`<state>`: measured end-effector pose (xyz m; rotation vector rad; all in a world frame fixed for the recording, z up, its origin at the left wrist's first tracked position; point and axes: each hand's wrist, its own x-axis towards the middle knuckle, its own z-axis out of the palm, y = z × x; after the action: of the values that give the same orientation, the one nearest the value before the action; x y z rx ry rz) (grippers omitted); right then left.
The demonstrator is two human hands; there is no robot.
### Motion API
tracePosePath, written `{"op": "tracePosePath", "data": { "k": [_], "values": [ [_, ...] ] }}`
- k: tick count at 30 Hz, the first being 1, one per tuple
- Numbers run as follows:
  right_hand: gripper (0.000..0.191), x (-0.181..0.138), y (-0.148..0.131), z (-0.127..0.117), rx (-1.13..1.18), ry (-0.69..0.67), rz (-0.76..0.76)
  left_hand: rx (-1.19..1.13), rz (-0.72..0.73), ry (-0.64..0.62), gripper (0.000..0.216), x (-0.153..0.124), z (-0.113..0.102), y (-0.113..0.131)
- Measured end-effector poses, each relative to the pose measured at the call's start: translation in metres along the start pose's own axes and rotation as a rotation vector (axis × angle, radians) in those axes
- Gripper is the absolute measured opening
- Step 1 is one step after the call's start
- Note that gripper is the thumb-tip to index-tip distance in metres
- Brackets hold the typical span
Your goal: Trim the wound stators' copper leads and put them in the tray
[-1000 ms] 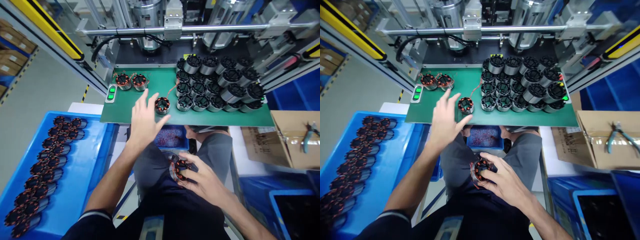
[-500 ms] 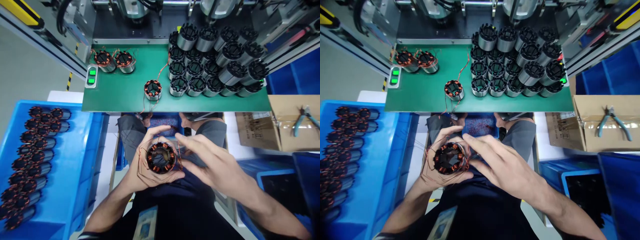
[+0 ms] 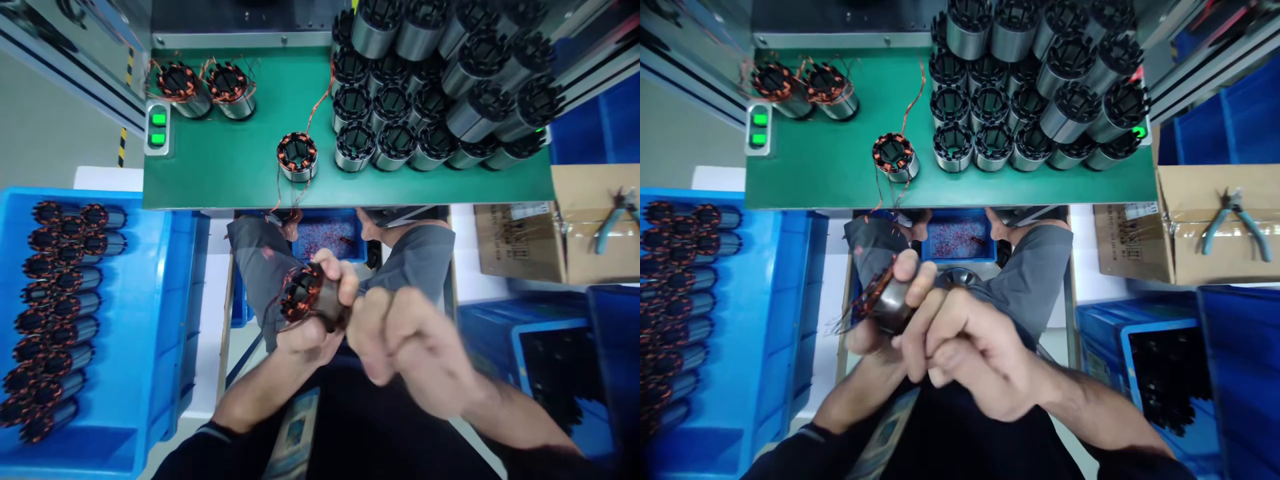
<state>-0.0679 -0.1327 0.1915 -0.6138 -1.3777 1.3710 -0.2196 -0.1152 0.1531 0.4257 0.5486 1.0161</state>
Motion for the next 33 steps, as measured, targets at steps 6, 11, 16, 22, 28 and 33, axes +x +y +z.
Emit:
{"op": "tracePosePath", "data": {
  "k": [6, 11, 16, 22, 28, 33],
  "values": [
    [0.021, -0.028, 0.014, -0.021, -0.343, -0.093, -0.149, 0.022, 0.012, 0.286, 0.056, 0.023, 0.001, -0.001],
    [0.026, -0.031, 0.001, -0.038, -0.187, 0.254, 0.198, 0.98, 0.384, 0.156, 0.059, 0.031, -0.03, 0.027],
    [0.02, -0.014, 0.007, -0.039, 0.201, 0.28, 0.626, 1.147, 0.474, 0.001, 0.073, 0.02, -0.038, 0.039],
    [0.029, -0.047, 0.023, -0.037, 0.442, 0.277, 0.768, 0.671, 0.057, -0.039, 0.076, 0.006, -0.034, 0.026],
    [0.013, -0.042, 0.023, -0.039, 0.139, 0.206, 0.621, -0.057, -0.336, 0.15, 0.079, 0.002, -0.018, -0.013],
    [0.014, -0.024, 0.003, -0.041, -0.055, 0.22, 0.496, 0.034, -0.225, 0.143, 0.067, 0.008, -0.023, -0.006]
  ]
}}
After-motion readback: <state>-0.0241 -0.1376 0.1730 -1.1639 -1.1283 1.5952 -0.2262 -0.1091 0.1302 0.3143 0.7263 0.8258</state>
